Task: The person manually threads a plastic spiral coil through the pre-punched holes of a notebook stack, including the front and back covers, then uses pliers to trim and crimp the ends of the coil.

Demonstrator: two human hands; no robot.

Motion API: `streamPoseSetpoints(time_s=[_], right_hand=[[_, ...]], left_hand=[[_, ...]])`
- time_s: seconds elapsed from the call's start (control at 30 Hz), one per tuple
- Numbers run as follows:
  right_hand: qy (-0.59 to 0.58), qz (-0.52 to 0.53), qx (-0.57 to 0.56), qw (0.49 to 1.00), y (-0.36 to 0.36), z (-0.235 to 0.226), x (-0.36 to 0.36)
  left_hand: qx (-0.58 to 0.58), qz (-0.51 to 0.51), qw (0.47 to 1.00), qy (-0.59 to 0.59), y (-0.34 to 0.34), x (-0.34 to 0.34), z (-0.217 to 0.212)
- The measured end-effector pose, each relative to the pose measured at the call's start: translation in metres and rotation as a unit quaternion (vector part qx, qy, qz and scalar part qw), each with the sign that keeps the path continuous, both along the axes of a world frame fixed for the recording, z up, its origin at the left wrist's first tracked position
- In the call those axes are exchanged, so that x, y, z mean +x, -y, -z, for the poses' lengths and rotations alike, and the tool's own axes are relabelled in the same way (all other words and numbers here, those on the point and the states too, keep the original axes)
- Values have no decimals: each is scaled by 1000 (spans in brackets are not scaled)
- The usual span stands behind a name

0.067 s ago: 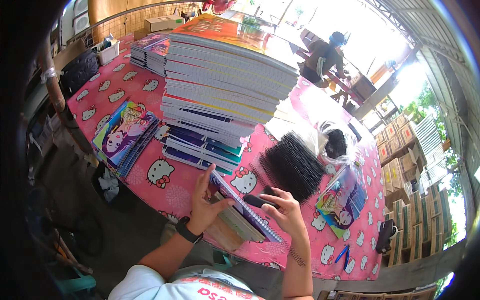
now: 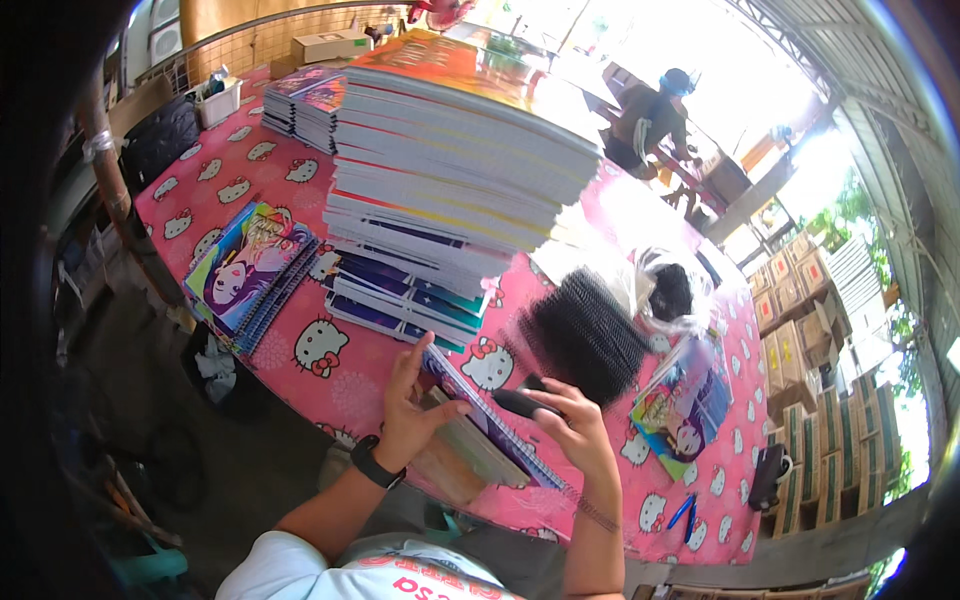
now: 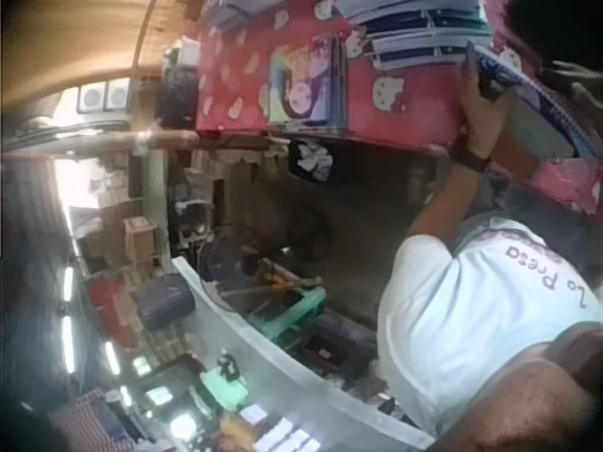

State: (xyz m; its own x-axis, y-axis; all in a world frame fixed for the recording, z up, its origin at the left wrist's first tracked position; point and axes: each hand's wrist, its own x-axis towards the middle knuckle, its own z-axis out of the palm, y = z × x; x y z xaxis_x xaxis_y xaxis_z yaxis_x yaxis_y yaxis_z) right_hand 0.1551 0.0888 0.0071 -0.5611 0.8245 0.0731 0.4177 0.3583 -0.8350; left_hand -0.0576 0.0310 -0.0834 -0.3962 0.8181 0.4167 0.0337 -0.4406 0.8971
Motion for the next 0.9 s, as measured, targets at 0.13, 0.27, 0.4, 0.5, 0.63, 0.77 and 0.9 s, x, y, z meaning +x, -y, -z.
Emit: streamPoseSetpoints(time_s=[0.13,0.27,0.4,0.5,0.63,0.77,0.9], right_hand=[[-143,-139,-39,979,-7,-3,-1],[-182,-121,-79,973,-18,-11,-4],[5,-50,7,999,-23,-6,-20],[-332,-187,-168,909,-17,3,-18],[26,-41,14,999,-30,-9,-31],[-221,-167,-142,950,-34,6,-29],[98,-18,55,994,-44,19,-33]], left_hand=[[-10,0,999,-34,-1,-2,-2],[-21,39,999,15,-2,2,-1],[-34,23,999,-19,0,-2,-5],[-18,20,1000,-1,0,-1,-1],[-7,17,999,37,-2,2,0],[-7,9,1000,12,-3,2,-3],[-7,10,1000,18,-2,2,-4]])
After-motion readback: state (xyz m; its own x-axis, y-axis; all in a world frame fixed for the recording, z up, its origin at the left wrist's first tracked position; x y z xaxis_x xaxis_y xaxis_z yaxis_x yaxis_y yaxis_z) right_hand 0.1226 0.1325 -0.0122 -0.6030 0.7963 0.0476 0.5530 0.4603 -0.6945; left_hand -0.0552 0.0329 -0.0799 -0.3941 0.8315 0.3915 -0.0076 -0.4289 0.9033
